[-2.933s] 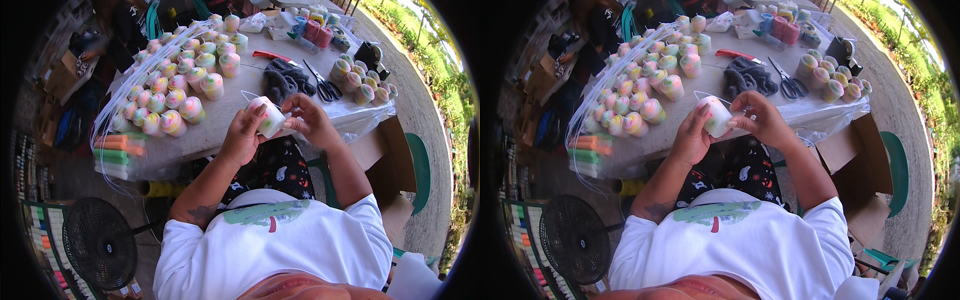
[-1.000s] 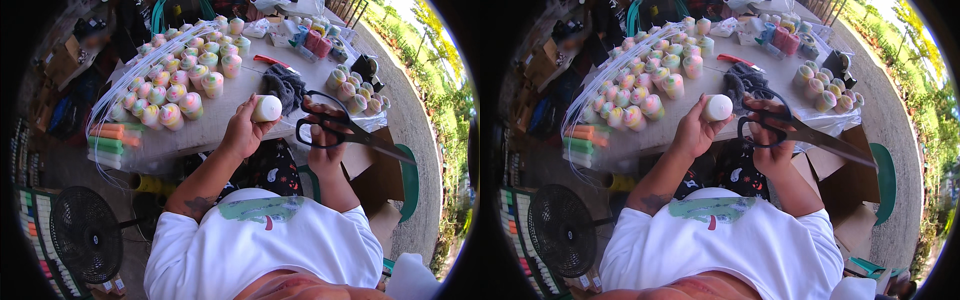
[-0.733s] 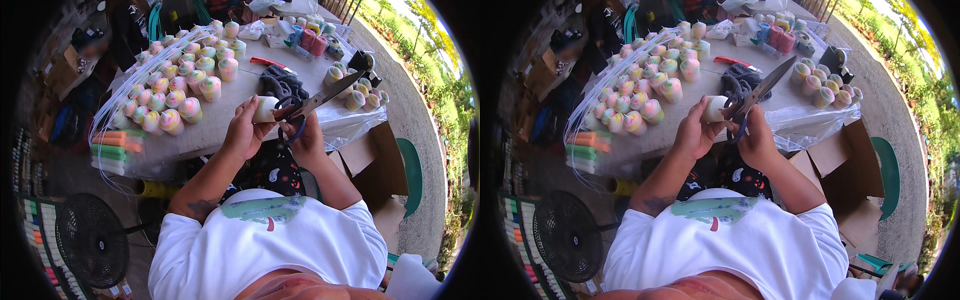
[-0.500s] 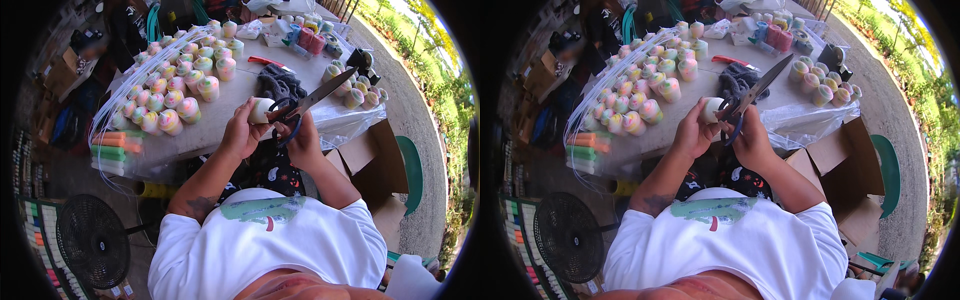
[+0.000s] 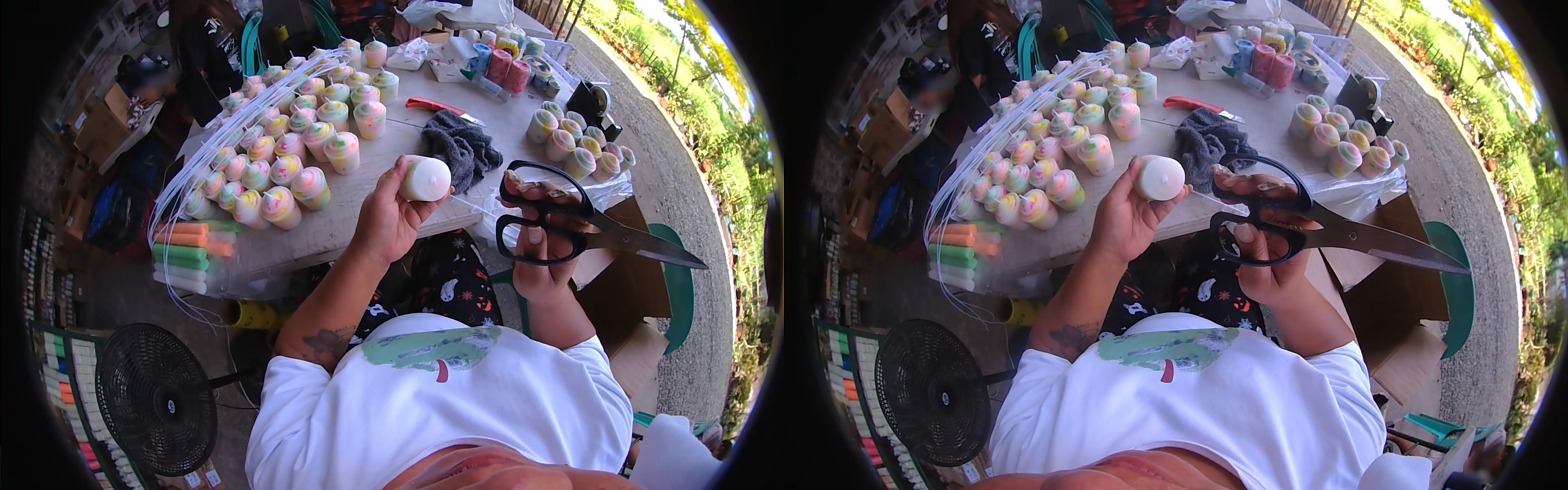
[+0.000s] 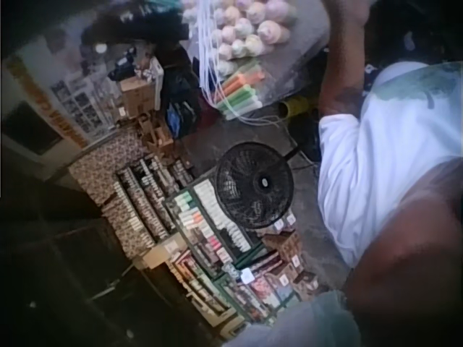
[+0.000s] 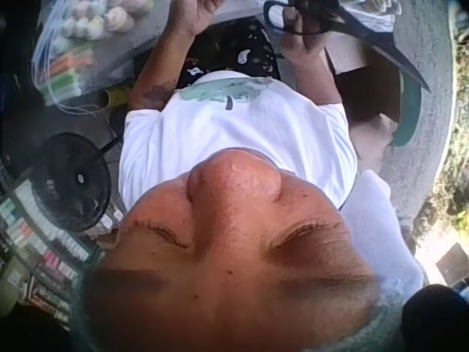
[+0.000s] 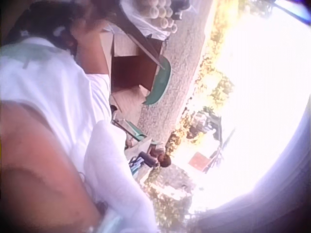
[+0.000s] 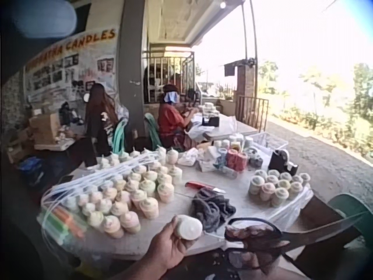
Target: The person inserts a wick into the top of a small cylindrical candle, ties it, and trims the excess with scissors. They repeat this process for multiple candles, placing finished units on the table.
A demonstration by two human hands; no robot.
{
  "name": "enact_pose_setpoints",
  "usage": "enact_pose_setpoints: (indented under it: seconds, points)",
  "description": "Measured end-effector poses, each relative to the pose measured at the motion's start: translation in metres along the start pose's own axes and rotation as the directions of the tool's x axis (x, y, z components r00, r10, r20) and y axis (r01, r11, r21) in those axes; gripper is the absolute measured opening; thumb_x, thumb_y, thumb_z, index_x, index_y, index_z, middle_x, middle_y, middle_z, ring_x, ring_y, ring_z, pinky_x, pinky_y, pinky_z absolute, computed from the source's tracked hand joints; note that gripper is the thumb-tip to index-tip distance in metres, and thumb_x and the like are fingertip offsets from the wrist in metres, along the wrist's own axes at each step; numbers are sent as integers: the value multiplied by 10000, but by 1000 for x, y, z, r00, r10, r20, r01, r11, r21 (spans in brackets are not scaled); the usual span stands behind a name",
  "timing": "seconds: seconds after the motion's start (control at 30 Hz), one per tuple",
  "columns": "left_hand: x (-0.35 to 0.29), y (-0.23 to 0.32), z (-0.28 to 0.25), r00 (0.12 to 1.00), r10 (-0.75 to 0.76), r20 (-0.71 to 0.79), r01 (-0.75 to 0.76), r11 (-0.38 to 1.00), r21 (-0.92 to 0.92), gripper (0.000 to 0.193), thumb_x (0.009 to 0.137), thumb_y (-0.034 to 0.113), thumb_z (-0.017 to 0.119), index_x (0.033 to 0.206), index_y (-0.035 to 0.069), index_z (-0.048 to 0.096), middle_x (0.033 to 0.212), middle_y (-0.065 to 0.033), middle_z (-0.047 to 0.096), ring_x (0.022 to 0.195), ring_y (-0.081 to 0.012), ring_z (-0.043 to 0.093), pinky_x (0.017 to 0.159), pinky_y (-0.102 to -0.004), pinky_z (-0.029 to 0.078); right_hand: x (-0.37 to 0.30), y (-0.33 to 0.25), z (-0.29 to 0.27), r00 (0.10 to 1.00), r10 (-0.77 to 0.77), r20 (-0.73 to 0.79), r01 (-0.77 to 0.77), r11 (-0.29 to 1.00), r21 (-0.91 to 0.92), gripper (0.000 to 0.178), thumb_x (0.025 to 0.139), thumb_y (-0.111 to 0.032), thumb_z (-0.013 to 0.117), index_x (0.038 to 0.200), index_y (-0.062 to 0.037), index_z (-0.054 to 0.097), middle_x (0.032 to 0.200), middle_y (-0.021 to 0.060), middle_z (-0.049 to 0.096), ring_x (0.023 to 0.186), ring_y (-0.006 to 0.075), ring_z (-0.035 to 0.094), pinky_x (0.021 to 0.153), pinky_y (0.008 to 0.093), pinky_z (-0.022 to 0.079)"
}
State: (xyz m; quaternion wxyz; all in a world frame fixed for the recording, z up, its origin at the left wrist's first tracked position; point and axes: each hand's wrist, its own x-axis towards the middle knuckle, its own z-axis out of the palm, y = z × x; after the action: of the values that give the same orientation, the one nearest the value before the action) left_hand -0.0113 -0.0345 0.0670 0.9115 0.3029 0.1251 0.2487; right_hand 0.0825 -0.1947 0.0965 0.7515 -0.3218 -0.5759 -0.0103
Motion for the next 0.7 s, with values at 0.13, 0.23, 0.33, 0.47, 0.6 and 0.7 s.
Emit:
enact_pose_setpoints:
  seconds: [0.13,0.23,0.33,0.47,0.6,0.7]
  points:
    - [4,-7,-9,999,17,39,-18,1000,10,311,997,295,473,1172,38,478,1112,-118,577,1013,-234,622,845,-383,566,-22,29,5,914,362,182,-223,825,-519,387,888,82,520,1239,-6,381,1164,176,541,1118,299,563,1002,445,415]
    - [1,-4,-4,997,26,-69,-23,999,40,322,988,308,479,1146,30,512,1100,-147,610,968,-251,638,804,-331,552,-17,29,1,936,353,4,-353,936,-11,352,898,63,541,1218,-11,415,1160,163,562,1097,281,578,997,424,419]
    - [10,18,-19,997,30,73,-40,989,144,276,973,260,508,1136,38,517,1098,-145,613,1012,-249,622,832,-362,544,6,0,-10,890,454,-47,-436,876,207,345,888,13,604,1196,-21,454,1094,128,581,1006,228,601,892,385,467]
    - [23,48,-32,906,-87,415,-79,927,366,384,905,158,589,1256,36,495,1240,-156,547,1129,-296,567,900,-439,520,-28,-1,-50,439,816,376,-897,369,245,410,843,-199,732,1138,-21,508,966,41,538,845,114,556,803,311,473]
    - [26,52,-59,828,-118,549,-161,887,433,618,831,90,642,1401,55,407,1373,-147,449,1198,-295,518,931,-428,503,-59,10,-59,218,866,450,-964,264,-41,426,851,-268,731,1117,-21,509,982,27,534,855,102,536,796,277,456]
    - [26,46,-66,820,-151,552,-172,855,489,738,785,91,687,1444,72,355,1433,-135,390,1168,-265,522,943,-395,476,-59,22,-62,212,864,456,-935,316,-163,424,858,-279,724,1111,-14,512,980,25,532,878,101,516,793,261,433]
